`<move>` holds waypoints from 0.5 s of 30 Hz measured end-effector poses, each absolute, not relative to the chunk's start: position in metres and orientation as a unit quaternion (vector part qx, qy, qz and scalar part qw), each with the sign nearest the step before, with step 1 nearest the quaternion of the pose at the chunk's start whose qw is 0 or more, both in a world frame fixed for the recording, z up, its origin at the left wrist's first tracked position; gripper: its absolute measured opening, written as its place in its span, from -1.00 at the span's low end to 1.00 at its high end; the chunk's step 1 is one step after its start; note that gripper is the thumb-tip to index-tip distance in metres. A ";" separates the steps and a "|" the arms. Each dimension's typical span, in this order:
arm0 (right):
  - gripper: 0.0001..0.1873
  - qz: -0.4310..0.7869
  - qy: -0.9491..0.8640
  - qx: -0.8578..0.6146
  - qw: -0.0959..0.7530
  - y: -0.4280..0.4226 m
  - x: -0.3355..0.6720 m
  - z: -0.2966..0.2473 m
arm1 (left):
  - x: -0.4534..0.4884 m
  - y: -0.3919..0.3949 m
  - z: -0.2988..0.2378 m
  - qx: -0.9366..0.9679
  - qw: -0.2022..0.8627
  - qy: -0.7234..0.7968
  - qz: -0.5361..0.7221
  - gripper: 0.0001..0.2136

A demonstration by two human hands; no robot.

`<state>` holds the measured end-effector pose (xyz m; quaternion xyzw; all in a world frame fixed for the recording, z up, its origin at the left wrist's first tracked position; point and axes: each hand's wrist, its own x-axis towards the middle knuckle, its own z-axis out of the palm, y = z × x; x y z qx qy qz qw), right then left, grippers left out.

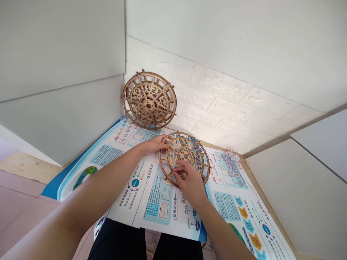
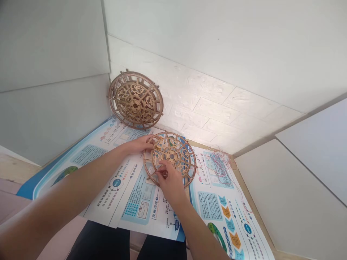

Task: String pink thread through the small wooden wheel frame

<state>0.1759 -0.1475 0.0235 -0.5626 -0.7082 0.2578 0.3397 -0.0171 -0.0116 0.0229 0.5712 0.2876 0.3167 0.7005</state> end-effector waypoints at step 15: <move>-0.67 0.152 -0.777 -0.520 0.319 -0.148 0.178 0.021 | -0.016 -0.009 0.017 0.566 0.705 0.282 0.321 -0.51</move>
